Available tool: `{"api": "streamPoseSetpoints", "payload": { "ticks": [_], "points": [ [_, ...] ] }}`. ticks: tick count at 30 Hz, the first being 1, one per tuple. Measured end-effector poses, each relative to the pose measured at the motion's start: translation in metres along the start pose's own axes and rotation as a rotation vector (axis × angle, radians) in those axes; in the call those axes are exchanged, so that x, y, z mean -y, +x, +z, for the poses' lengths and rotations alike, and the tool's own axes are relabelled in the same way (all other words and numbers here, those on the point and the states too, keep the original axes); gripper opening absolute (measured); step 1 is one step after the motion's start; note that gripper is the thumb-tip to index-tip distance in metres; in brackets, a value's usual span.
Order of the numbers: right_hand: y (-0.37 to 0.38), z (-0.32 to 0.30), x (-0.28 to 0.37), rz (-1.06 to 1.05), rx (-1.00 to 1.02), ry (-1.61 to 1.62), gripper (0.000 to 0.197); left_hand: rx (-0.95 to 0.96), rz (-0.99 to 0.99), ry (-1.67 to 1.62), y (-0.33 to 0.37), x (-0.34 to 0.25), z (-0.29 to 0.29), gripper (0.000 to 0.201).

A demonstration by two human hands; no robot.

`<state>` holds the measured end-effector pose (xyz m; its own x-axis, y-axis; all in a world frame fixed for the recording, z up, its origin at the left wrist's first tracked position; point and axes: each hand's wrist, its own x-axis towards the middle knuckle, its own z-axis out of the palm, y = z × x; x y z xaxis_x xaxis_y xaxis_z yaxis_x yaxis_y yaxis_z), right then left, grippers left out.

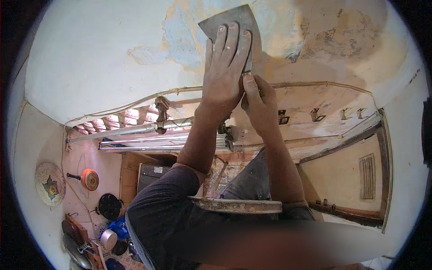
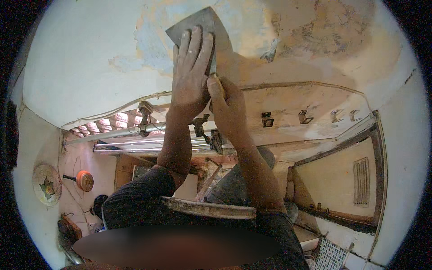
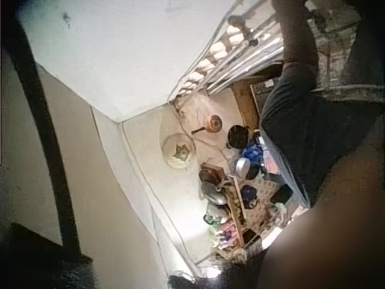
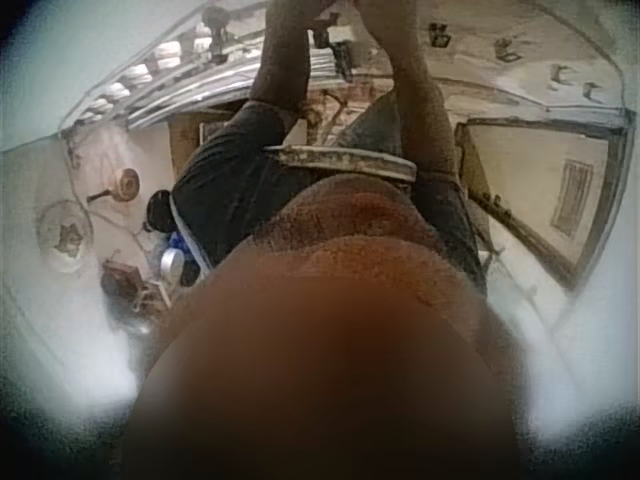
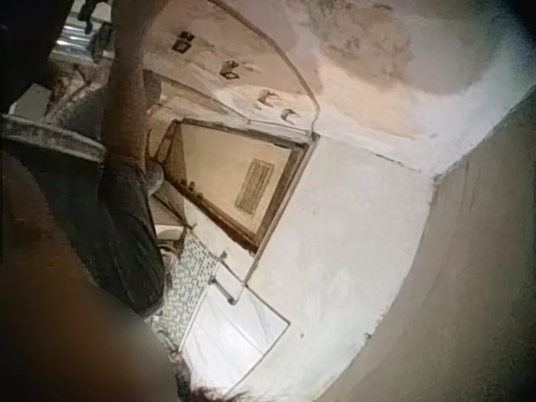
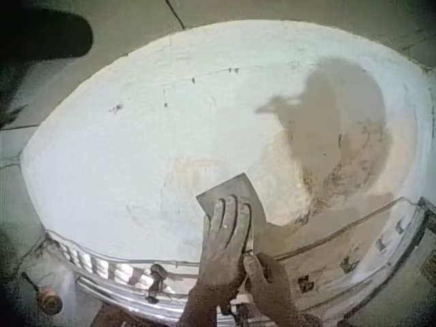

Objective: The person scrapes old paint or plaster from a ceiling using a putty knife.

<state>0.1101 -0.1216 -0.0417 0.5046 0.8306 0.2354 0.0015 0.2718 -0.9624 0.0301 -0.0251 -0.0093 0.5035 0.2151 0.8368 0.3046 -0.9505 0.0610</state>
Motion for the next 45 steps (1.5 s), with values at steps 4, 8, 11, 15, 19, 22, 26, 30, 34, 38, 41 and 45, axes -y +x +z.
{"api": "streamPoseSetpoints", "payload": {
  "ticks": [4, 8, 11, 15, 19, 22, 26, 30, 34, 38, 41, 45],
  "points": [
    [0.003, 0.003, 0.008, -0.016, -0.020, 0.059, 0.041, -0.018, 0.003, 0.037, 0.010, -0.001, -0.004, 0.064],
    [0.004, 0.001, 0.008, -0.125, -0.016, 0.054, 0.040, -0.028, 0.042, 0.051, 0.014, -0.002, -0.005, 0.064],
    [0.002, 0.000, 0.003, -0.054, -0.037, -0.024, 0.041, -0.016, 0.058, 0.011, 0.009, -0.004, -0.003, 0.065],
    [-0.003, 0.002, -0.001, -0.038, -0.008, 0.103, 0.044, 0.027, 0.025, 0.070, 0.005, -0.005, -0.004, 0.065],
    [-0.003, 0.003, 0.001, -0.037, 0.001, 0.138, 0.042, 0.050, 0.027, 0.063, 0.007, -0.004, -0.007, 0.063],
    [-0.002, 0.003, 0.003, 0.004, 0.000, 0.124, 0.040, 0.058, 0.015, 0.066, 0.009, -0.004, -0.007, 0.061],
    [-0.003, 0.001, 0.004, -0.027, 0.015, 0.130, 0.041, 0.040, 0.034, 0.035, 0.009, -0.006, -0.006, 0.060],
    [-0.002, 0.000, 0.004, -0.022, 0.007, 0.117, 0.043, 0.063, 0.018, 0.067, 0.009, -0.005, -0.005, 0.059],
    [-0.002, 0.000, 0.006, -0.033, 0.024, 0.121, 0.042, -0.012, 0.072, 0.057, 0.011, -0.004, -0.005, 0.065],
    [-0.003, 0.000, 0.008, -0.093, 0.027, 0.153, 0.041, 0.031, 0.042, 0.101, 0.013, -0.005, -0.006, 0.065],
    [-0.004, 0.000, 0.009, -0.041, 0.005, 0.079, 0.040, 0.038, 0.009, 0.043, 0.012, -0.007, -0.008, 0.061],
    [-0.002, -0.001, 0.009, -0.013, 0.015, 0.101, 0.040, 0.132, -0.047, 0.031, 0.012, -0.007, -0.009, 0.063]
  ]
}}
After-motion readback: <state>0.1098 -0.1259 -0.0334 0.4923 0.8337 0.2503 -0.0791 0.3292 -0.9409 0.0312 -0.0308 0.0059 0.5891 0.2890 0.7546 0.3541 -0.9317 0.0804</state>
